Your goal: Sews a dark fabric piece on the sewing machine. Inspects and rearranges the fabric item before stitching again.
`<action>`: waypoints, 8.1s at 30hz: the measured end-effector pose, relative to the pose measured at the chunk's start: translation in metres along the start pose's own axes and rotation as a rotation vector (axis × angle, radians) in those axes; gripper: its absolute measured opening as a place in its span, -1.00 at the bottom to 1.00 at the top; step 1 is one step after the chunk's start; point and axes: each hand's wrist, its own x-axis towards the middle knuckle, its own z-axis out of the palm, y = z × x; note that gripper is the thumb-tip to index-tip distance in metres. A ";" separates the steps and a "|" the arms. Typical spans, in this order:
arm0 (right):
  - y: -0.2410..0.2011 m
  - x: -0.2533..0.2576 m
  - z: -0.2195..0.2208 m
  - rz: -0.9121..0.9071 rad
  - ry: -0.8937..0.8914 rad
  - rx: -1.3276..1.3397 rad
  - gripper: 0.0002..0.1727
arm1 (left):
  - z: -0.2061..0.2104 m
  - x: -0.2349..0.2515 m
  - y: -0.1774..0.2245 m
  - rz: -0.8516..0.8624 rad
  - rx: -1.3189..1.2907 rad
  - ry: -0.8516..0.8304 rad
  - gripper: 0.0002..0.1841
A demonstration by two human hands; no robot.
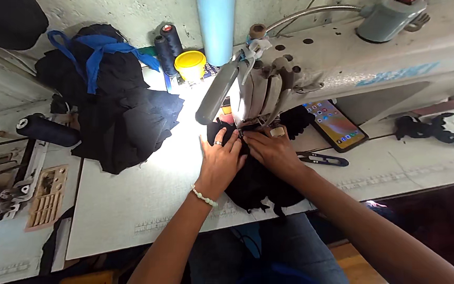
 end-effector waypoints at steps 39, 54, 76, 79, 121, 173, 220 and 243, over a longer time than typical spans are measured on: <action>0.008 0.027 -0.008 0.345 -0.065 0.323 -0.89 | 0.001 -0.005 -0.003 0.043 0.028 0.109 -0.76; 0.010 0.043 -0.002 0.593 -0.226 0.445 -0.77 | 0.005 -0.007 -0.004 0.013 -0.030 0.136 -0.79; -0.055 -0.025 -0.041 0.476 -0.053 0.201 -0.88 | 0.003 0.002 -0.010 0.009 -0.229 0.110 -0.83; -0.049 -0.011 -0.054 0.615 -0.074 0.379 -0.88 | 0.000 0.008 -0.009 -0.096 -0.279 0.111 -0.80; -0.032 0.016 0.000 0.157 0.066 -0.059 -0.96 | 0.011 0.016 -0.018 -0.200 -0.512 0.164 -0.82; -0.017 -0.016 -0.011 -0.047 -0.029 -0.042 -0.70 | -0.007 -0.022 0.004 0.013 -0.066 0.038 -0.70; 0.007 -0.083 -0.083 0.512 0.000 0.063 -0.74 | -0.040 0.011 -0.007 -0.483 -0.674 -0.280 -0.68; -0.047 0.012 -0.042 0.642 -0.271 0.576 -0.59 | -0.023 -0.004 -0.006 -0.758 -0.668 0.149 -0.60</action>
